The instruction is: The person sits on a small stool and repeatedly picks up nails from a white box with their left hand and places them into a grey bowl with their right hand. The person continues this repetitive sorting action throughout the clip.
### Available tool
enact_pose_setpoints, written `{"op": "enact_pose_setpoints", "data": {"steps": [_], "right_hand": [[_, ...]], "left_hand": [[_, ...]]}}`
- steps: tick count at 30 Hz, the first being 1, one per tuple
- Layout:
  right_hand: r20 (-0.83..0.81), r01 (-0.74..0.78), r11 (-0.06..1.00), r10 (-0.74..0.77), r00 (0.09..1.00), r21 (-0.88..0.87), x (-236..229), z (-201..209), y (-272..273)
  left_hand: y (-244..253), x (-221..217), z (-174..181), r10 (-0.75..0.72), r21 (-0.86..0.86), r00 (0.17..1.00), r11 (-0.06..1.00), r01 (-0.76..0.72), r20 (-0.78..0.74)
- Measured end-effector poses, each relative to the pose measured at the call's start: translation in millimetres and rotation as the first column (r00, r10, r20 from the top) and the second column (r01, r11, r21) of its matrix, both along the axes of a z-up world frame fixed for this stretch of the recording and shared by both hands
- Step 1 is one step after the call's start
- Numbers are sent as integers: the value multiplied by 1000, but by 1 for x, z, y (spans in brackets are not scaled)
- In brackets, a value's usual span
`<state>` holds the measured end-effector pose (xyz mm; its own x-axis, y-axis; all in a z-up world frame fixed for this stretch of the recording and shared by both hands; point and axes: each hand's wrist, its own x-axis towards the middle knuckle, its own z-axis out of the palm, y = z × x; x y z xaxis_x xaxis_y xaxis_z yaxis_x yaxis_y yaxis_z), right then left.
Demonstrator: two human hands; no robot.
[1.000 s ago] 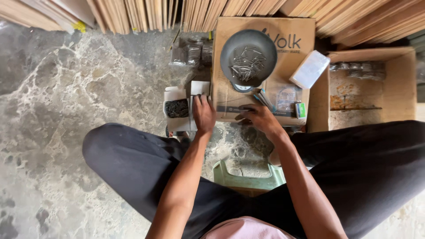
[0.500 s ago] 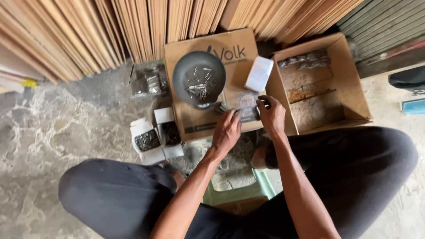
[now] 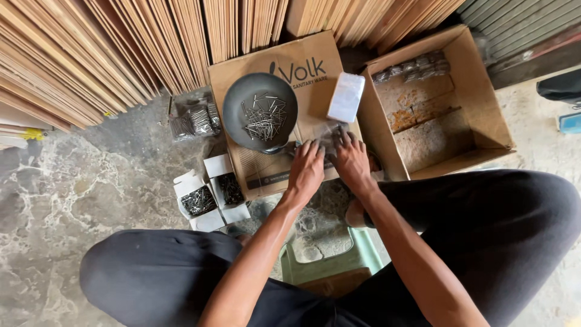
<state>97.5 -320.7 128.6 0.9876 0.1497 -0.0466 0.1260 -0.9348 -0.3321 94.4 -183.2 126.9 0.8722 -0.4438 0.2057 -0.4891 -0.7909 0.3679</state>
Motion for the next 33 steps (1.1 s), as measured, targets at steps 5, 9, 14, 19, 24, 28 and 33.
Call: {"op": "enact_pose_setpoints", "data": {"steps": [5,9,14,19,24,28,33], "right_hand": [[297,7,989,38,954,-148,-11,-29,4],[284,56,989,-15,959,-137,-8,-33,5],[230,124,921,-220,948,369,-30,19,24],[52,210,840,-270,961,500,-60,58,45],[-391,396,669,-167,905,630,-64,108,52],[-574,569,269,-68,816,777,-51,131,51],[-560,496,447,13,828,744,-37,84,43]], "left_hand": [[6,-20,-10,32,14,999,999,-31,-18],[8,-29,-2,91,-37,996,995,-92,-16],[4,-31,62,338,-450,817,704,-549,-467],[17,-31,53,280,-401,613,549,-733,-738],[39,-35,57,368,-419,689,586,-693,-624],[56,-36,63,307,-395,739,689,-607,-599],[70,-47,106,201,-437,717,673,-596,-668]]}}
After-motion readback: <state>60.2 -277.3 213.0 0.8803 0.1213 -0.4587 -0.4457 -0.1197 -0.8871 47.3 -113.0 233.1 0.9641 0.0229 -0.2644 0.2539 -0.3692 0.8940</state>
